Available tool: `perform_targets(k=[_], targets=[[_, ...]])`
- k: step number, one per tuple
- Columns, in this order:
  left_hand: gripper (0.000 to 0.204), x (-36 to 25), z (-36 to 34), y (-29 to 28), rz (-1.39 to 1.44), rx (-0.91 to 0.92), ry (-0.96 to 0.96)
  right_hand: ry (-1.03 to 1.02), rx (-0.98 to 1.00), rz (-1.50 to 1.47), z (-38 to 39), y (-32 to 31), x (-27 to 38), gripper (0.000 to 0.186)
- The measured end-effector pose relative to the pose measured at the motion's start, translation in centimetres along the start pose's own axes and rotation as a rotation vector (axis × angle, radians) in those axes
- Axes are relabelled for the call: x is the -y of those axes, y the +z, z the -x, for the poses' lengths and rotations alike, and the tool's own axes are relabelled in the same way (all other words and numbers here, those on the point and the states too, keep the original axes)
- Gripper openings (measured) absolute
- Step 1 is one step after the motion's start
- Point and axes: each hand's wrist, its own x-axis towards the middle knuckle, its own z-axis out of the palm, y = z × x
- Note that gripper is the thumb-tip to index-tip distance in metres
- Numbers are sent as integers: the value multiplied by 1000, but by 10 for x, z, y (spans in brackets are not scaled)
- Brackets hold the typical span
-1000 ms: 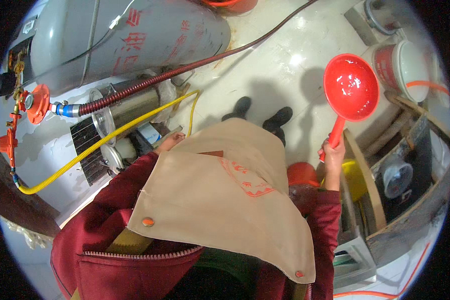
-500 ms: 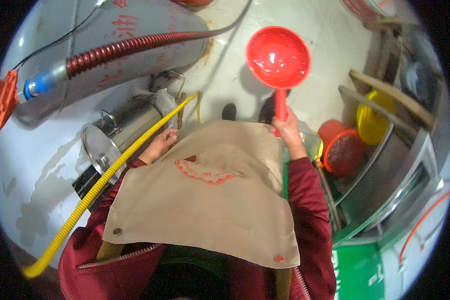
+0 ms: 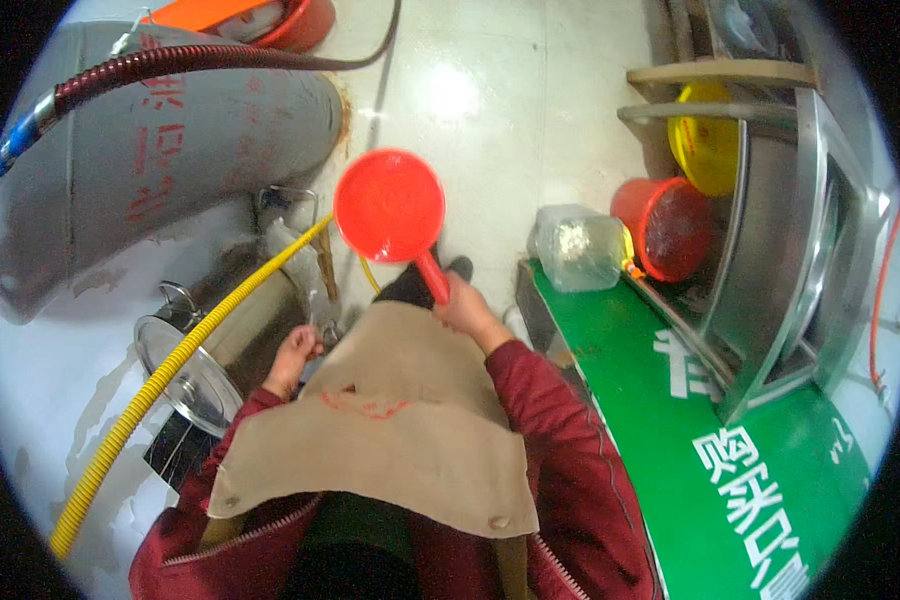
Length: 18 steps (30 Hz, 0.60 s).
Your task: The person cleans a stainless steel sink by hand using a cloth and a steel wool pad. They scrub the basin, rinse the tools, and then use a red scoop to pour water from a bucket onto the floor to rinse the area.
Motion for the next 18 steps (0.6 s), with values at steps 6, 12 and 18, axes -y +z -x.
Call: perform_targets(k=[6, 12, 18], targets=[[20, 76, 49, -10, -117, -56, -18, 33, 110, 18, -24, 44, -83, 46], [31, 124, 56, -31, -1, -95, -303, 201, 179, -153, -96, 104, -163, 23], [31, 113, 27, -34, -46, -187, -245, 145, 101, -616, -259, 104, -221, 10]])
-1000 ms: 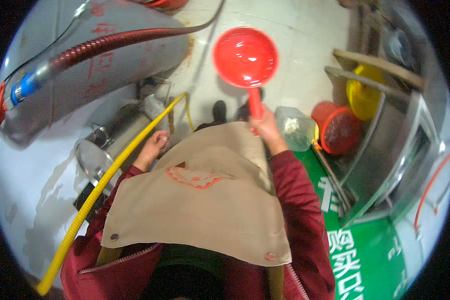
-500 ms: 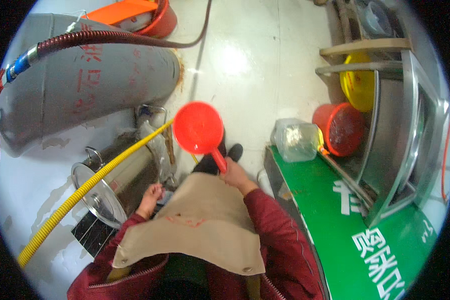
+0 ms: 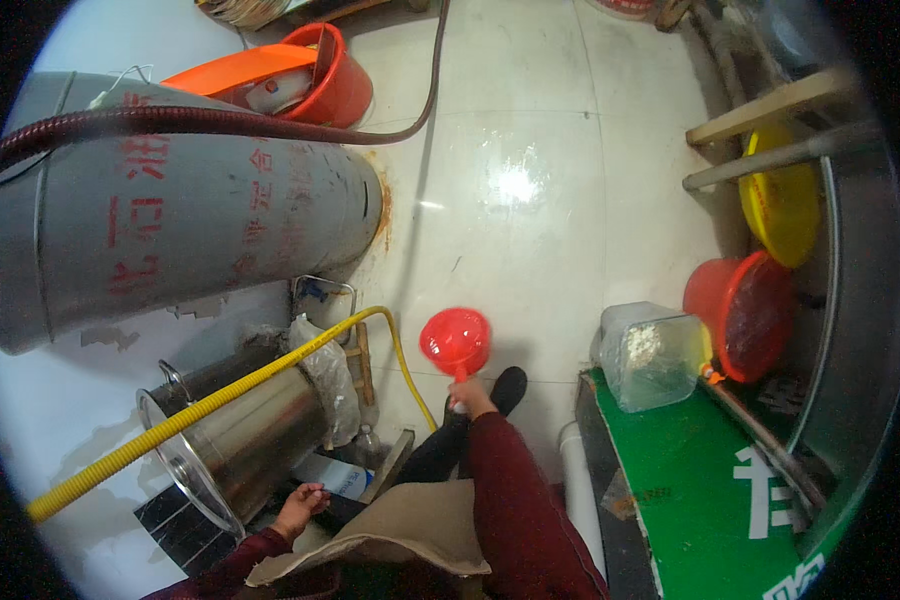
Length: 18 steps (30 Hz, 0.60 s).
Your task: The person cleans a stainless steel sink by hand using a cloth and a steel wool pad. They scrub the basin, rinse the tools, and then use a red scoop to pour water from a bucket onto the floor to rinse the area.
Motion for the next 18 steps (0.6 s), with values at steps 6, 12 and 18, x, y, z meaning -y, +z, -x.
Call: perform_targets(k=[6, 12, 18], targets=[[30, -31, -9, 19, 20, 53, -1, 91, -544, 348, -13, -84, 38, 27], [33, -41, -14, 47, -64, 184, 52, -182, -821, 276, 76, -136, 92, 28], [30, -30, -16, 48, -95, 231, 71, -307, -810, 211, 119, -118, 72, 26]])
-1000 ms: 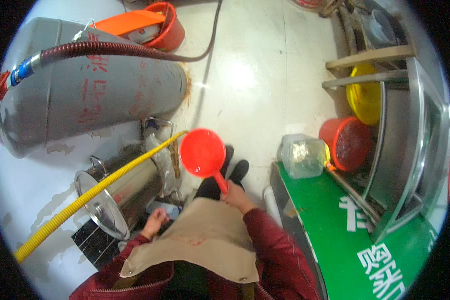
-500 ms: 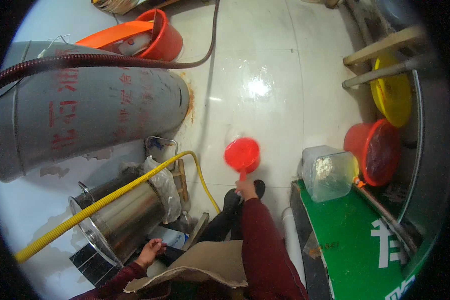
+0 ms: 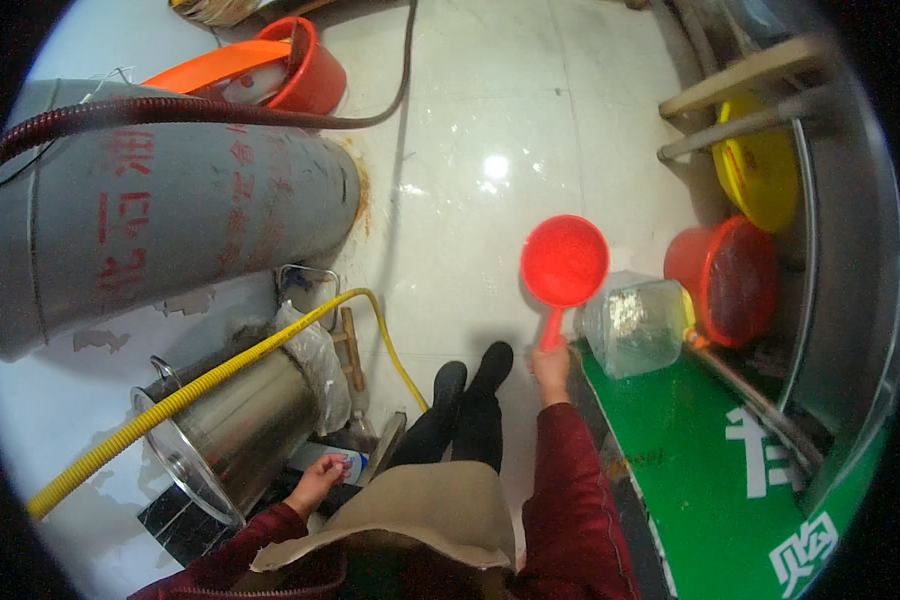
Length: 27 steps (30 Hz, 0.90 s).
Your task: The person cleans a stainless steel sink by hand using a cloth and a steel wool pad. They scrub the basin, rinse the tools, and then use a red scoop to pour water from a bucket onto the floor to rinse the area.
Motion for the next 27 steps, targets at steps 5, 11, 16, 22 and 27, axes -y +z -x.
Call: perform_targets(k=[5, 11, 16, 22, 27], targets=[[27, 24, 5, -10, 31, -56, -81, 228, 223, -86, 62, 72, -37, 24], [28, 35, 10, -27, -21, -97, -161, 543, 644, -940, 116, 139, -32, 13], [25, 19, 7, -19, -115, -114, -64, 832, 559, -1162, 44, 121, -22, 17], [28, 3, 2, 1, -169, -56, -49, 723, 487, -1256, -40, 52, 1, 16], [31, 11, -5, 1, -151, -15, -54, 376, 346, -1004, -51, 9, 31, 22]])
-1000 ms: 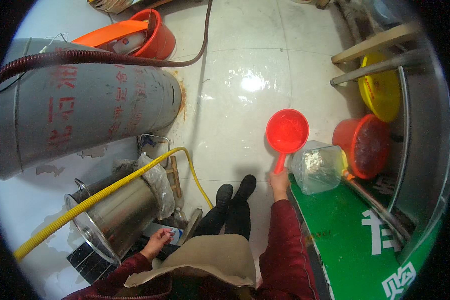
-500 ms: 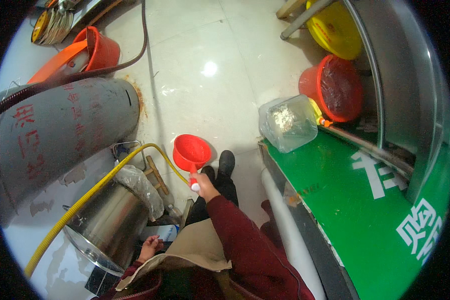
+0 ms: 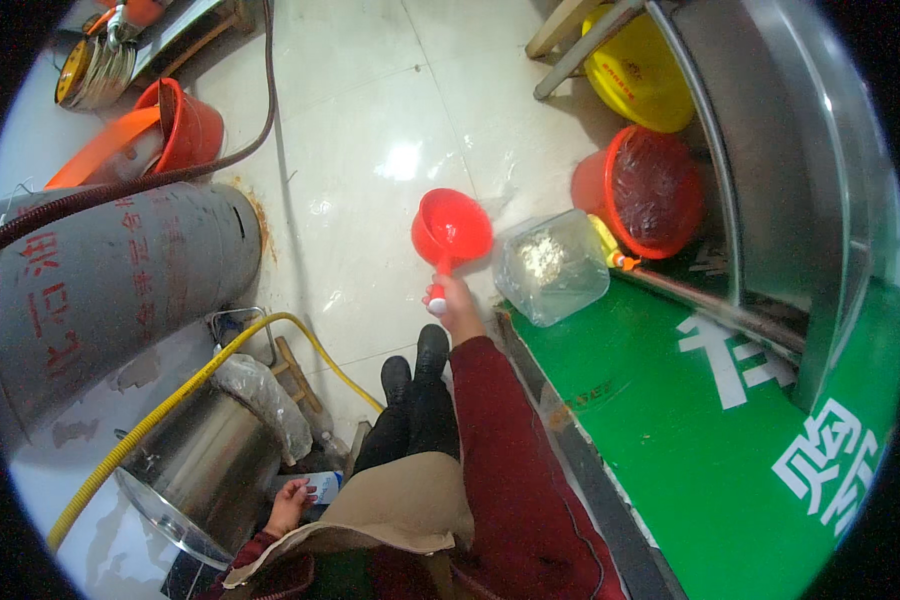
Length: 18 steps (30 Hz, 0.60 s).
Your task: The person cleans a stainless steel sink by hand using a cloth and a steel wool pad. They scrub the basin, rinse the tools, and then use a red scoop to pour water from a bucket onto the floor to rinse the area.
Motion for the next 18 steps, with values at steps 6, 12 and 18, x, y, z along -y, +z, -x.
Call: perform_targets(k=[6, 12, 18], targets=[[29, 14, -6, -2, 16, -3, -4, -426, -208, 627, 36, 12, -39, 50], [31, 35, 0, 4, 116, -5, -10, -247, 27, 714, 85, 7, -121, 52], [28, 57, 14, 16, 220, -73, -92, 247, 141, 559, 100, 27, -206, 42]])
